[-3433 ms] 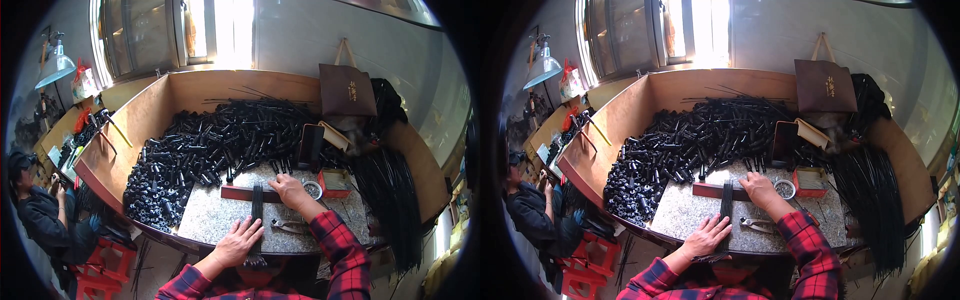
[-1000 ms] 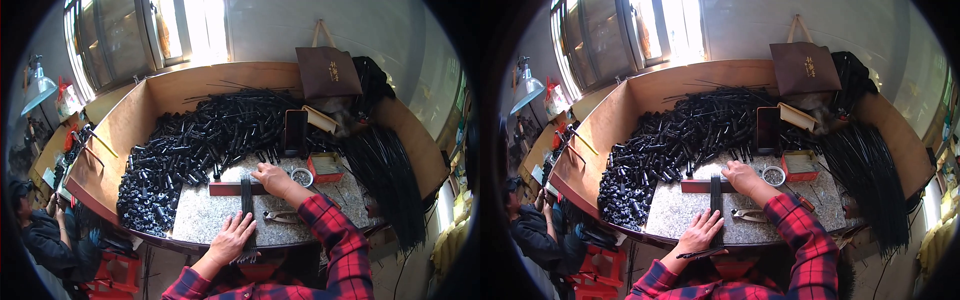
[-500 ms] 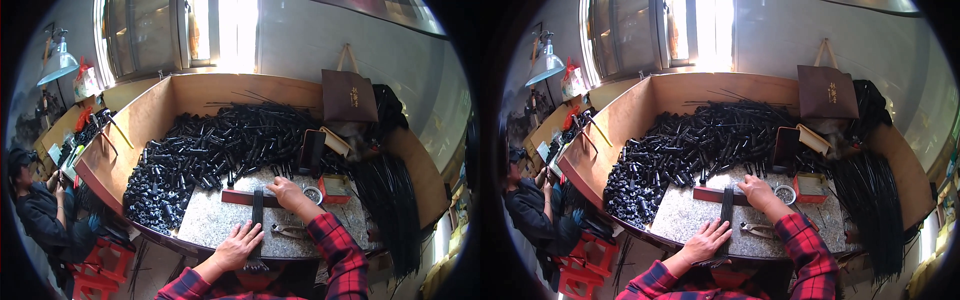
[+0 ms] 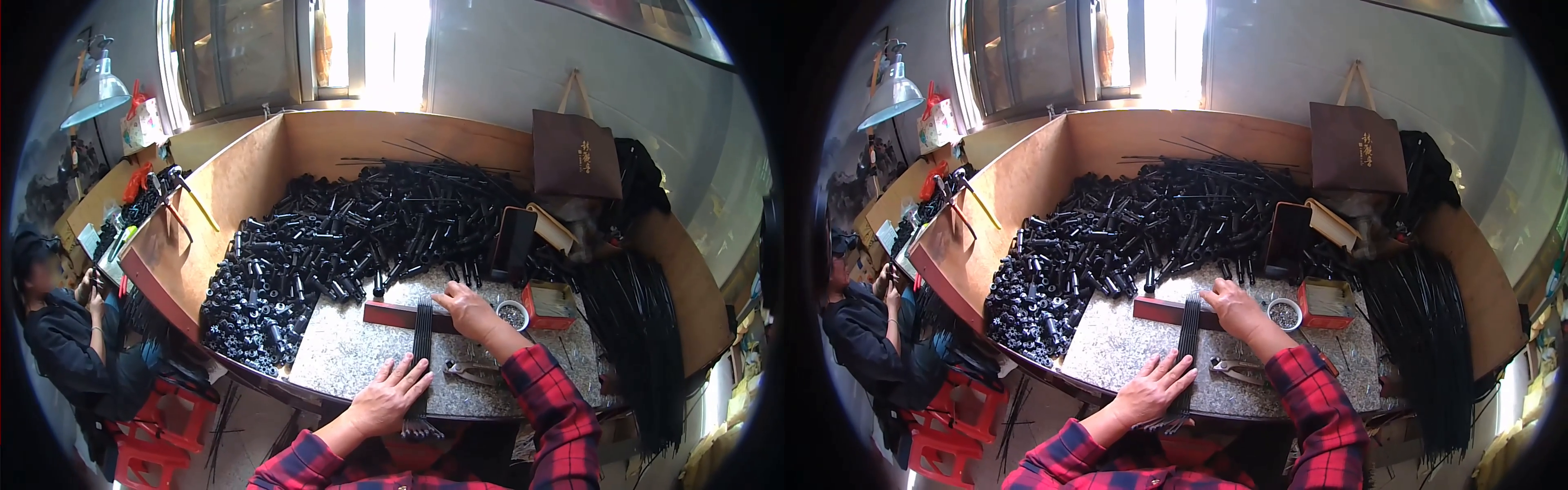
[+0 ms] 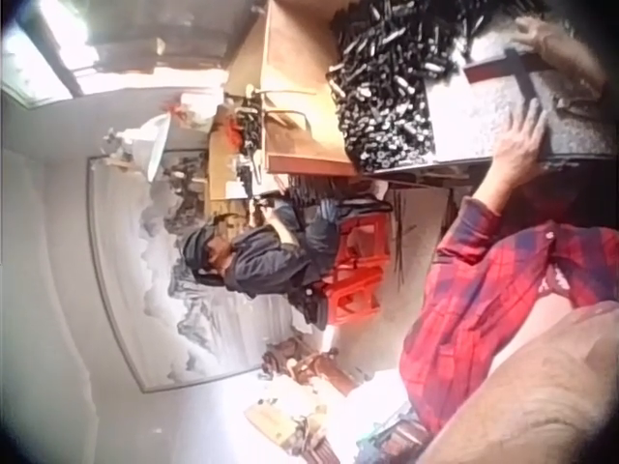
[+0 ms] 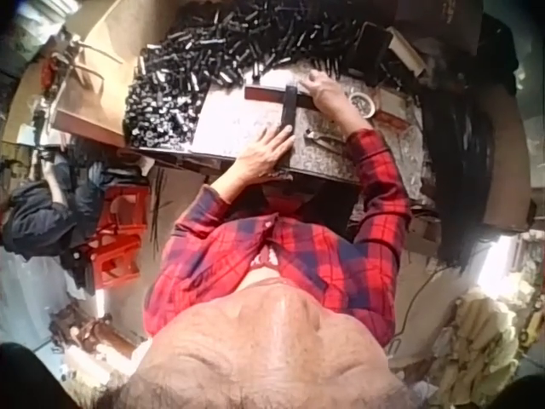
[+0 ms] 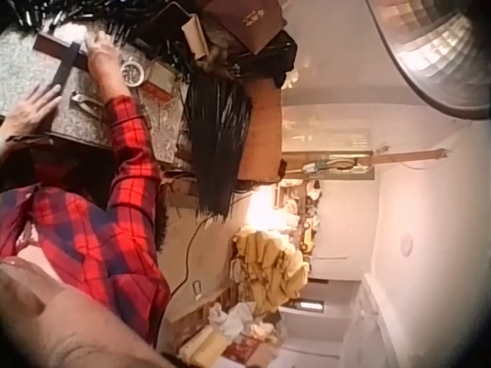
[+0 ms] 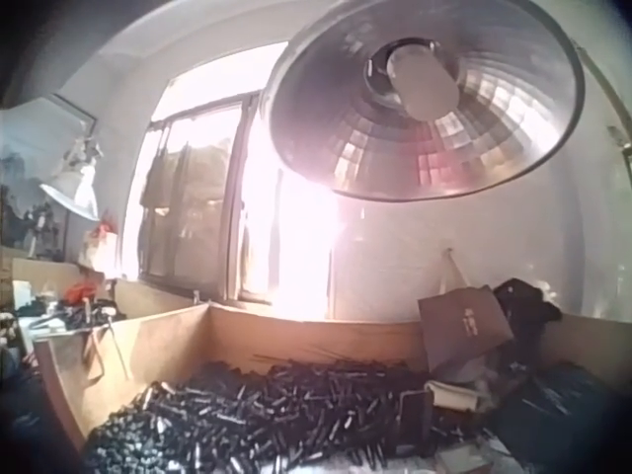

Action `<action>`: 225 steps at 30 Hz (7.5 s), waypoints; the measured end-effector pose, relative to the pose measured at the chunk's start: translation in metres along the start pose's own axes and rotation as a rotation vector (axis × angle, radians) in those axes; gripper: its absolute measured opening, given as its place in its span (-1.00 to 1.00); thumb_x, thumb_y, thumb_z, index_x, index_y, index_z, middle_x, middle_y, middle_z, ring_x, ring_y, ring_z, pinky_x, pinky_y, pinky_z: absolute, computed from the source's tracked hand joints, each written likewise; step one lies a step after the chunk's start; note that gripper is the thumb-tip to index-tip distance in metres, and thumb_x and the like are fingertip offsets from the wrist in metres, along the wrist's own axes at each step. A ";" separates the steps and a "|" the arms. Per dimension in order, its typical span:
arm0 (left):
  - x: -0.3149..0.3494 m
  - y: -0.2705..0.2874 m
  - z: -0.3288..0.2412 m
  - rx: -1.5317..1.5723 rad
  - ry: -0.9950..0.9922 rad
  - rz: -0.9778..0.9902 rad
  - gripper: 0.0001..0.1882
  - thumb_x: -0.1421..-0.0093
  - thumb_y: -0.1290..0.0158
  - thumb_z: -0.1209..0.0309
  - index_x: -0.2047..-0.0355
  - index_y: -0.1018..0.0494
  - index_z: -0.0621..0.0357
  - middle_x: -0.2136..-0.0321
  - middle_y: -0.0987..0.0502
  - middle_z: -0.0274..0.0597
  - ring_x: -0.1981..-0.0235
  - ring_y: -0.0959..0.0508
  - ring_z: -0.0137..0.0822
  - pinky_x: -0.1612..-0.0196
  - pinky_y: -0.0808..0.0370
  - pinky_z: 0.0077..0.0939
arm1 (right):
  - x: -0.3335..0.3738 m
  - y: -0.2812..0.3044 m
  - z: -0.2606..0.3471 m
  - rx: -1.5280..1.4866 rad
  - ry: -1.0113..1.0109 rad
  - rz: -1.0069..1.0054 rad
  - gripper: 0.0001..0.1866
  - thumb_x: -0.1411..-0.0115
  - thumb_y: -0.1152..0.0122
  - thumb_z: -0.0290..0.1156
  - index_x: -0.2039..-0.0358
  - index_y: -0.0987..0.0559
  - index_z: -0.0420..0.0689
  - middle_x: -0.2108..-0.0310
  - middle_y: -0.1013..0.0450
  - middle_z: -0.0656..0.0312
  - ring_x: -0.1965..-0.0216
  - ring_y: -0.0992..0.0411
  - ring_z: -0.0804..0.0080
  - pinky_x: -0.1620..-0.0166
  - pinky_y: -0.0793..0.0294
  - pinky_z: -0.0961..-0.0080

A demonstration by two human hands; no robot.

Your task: Bundling and trimming black plastic rods at a workbench.

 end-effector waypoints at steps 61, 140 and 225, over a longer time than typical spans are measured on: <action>-0.008 0.149 -0.040 0.993 -0.201 -0.388 -0.76 -0.02 -0.21 0.55 0.25 -0.53 0.30 0.36 -0.62 -0.14 0.25 -0.62 -0.25 -0.01 -0.46 -0.27 | 0.113 0.206 0.173 -0.223 0.204 -0.158 -0.60 0.08 -0.10 -0.72 0.16 -0.51 -0.20 0.45 -0.45 0.14 0.55 -0.47 0.34 0.58 -0.43 0.51; -0.049 0.138 -0.016 1.001 0.124 -0.008 -0.82 -0.13 -0.17 0.34 0.39 -0.53 0.21 0.57 -0.54 -0.20 0.57 -0.45 -0.40 0.45 -0.38 -0.51 | 0.035 0.361 0.128 -0.107 0.036 -0.604 -0.80 -0.18 -0.12 -0.49 0.18 -0.52 -0.23 0.28 -0.42 0.26 0.25 -0.39 0.59 0.18 -0.41 0.68; 0.036 0.102 -0.025 1.155 0.122 -0.964 -0.41 -0.19 -0.09 0.15 -0.04 -0.15 0.29 0.04 -0.29 0.01 -0.04 -0.36 -0.12 -0.13 -0.27 -0.24 | 0.130 0.000 0.137 -1.267 -0.690 -0.131 -0.85 -0.20 -0.18 -0.42 0.40 -0.56 -0.24 0.47 -0.54 0.30 0.43 -0.45 0.65 0.34 -0.44 0.66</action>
Point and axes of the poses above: each hand's wrist, its own x-axis away from the middle knuckle, its own y-axis out of the back of the hand, z = x × y, the point moved 6 cm from there along -x, towards the middle knuckle
